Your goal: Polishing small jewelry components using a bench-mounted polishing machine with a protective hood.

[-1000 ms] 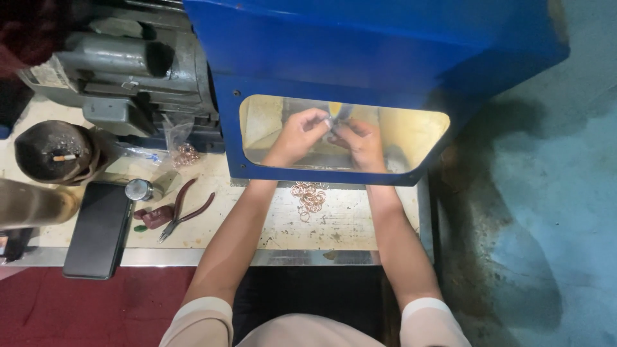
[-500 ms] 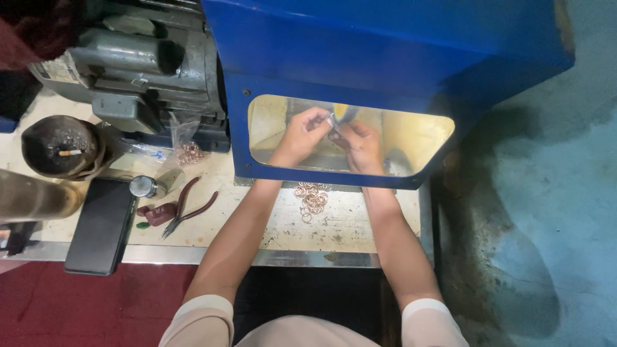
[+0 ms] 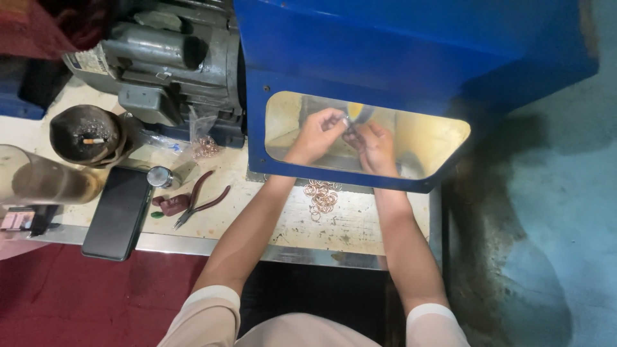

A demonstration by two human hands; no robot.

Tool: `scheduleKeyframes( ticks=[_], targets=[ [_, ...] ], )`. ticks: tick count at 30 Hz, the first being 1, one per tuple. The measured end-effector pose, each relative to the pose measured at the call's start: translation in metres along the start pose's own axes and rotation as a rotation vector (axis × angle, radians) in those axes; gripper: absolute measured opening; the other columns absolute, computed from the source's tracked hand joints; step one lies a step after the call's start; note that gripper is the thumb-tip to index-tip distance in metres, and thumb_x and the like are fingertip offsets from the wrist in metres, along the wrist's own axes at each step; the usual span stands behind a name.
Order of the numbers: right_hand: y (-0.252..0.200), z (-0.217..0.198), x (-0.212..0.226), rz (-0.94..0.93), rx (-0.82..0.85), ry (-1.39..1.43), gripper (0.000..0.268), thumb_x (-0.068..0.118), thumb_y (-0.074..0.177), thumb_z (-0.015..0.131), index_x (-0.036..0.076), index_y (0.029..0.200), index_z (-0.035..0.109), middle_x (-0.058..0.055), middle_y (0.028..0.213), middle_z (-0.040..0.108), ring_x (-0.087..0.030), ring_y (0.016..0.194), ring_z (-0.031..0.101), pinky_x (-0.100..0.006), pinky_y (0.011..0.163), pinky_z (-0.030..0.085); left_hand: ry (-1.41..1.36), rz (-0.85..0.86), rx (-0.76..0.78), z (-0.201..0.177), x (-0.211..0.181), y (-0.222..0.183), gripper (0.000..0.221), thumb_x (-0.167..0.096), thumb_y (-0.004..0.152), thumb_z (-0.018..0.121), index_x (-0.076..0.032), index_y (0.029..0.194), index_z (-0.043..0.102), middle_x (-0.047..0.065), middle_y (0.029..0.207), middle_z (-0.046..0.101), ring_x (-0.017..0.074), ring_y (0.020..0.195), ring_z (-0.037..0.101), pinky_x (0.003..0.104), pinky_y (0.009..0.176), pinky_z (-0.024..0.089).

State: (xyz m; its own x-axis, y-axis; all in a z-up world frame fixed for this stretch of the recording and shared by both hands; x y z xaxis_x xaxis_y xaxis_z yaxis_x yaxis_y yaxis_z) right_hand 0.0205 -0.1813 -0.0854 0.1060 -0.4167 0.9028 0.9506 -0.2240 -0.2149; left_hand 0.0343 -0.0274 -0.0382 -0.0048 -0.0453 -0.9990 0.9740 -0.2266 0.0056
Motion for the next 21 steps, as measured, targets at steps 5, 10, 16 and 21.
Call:
scheduleKeyframes(
  ticks=[5, 10, 16, 21],
  targets=[
    [-0.032, 0.016, 0.041, -0.093, 0.077, -0.239, 0.016, 0.006, 0.087, 0.081, 0.000, 0.079, 0.067, -0.016, 0.072, 0.067, -0.025, 0.071, 0.075, -0.050, 0.075, 0.065, 0.070, 0.036, 0.051, -0.006, -0.004, -0.001, 0.014, -0.020, 0.090, 0.072, -0.013, 0.101, 0.077, 0.004, 0.081, 0.073, 0.0119, 0.078, 0.064, 0.030, 0.073, 0.054],
    [-0.018, 0.009, 0.024, -0.112, 0.035, -0.173, 0.015, 0.004, 0.091, 0.075, 0.004, 0.078, 0.067, -0.012, 0.073, 0.069, -0.020, 0.070, 0.074, -0.046, 0.077, 0.066, 0.064, 0.025, 0.013, -0.002, 0.000, 0.000, 0.015, -0.021, 0.093, 0.070, -0.015, 0.104, 0.078, 0.002, 0.083, 0.074, 0.0115, 0.077, 0.066, 0.027, 0.073, 0.054],
    [-0.038, 0.024, 0.051, -0.124, 0.108, -0.301, 0.017, 0.005, 0.086, 0.082, 0.003, 0.077, 0.068, -0.012, 0.069, 0.068, -0.021, 0.069, 0.075, -0.044, 0.074, 0.066, 0.072, -0.002, 0.076, -0.006, 0.004, 0.002, 0.011, -0.020, 0.088, 0.071, -0.013, 0.095, 0.076, 0.002, 0.076, 0.069, 0.0121, 0.074, 0.062, 0.029, 0.071, 0.052],
    [-0.022, 0.009, 0.023, 0.019, 0.065, -0.030, 0.016, 0.003, 0.089, 0.078, 0.007, 0.079, 0.067, -0.007, 0.071, 0.067, -0.018, 0.071, 0.075, -0.042, 0.076, 0.067, -0.155, -0.034, 0.020, 0.002, 0.016, 0.000, 0.016, -0.022, 0.095, 0.070, -0.012, 0.107, 0.073, 0.000, 0.085, 0.070, 0.0086, 0.075, 0.064, 0.024, 0.068, 0.057]
  ],
)
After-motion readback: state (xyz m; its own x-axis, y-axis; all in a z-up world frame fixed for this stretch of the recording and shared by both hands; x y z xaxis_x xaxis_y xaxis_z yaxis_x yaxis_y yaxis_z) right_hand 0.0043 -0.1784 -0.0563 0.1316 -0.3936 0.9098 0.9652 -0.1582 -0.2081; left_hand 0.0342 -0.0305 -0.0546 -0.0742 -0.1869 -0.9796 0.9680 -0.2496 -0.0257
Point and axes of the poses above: each hand's wrist, its own y-axis towards the middle knuckle, its own z-axis out of the palm, x = y × z, the point moved 3 cm from there along y, towards the middle knuckle
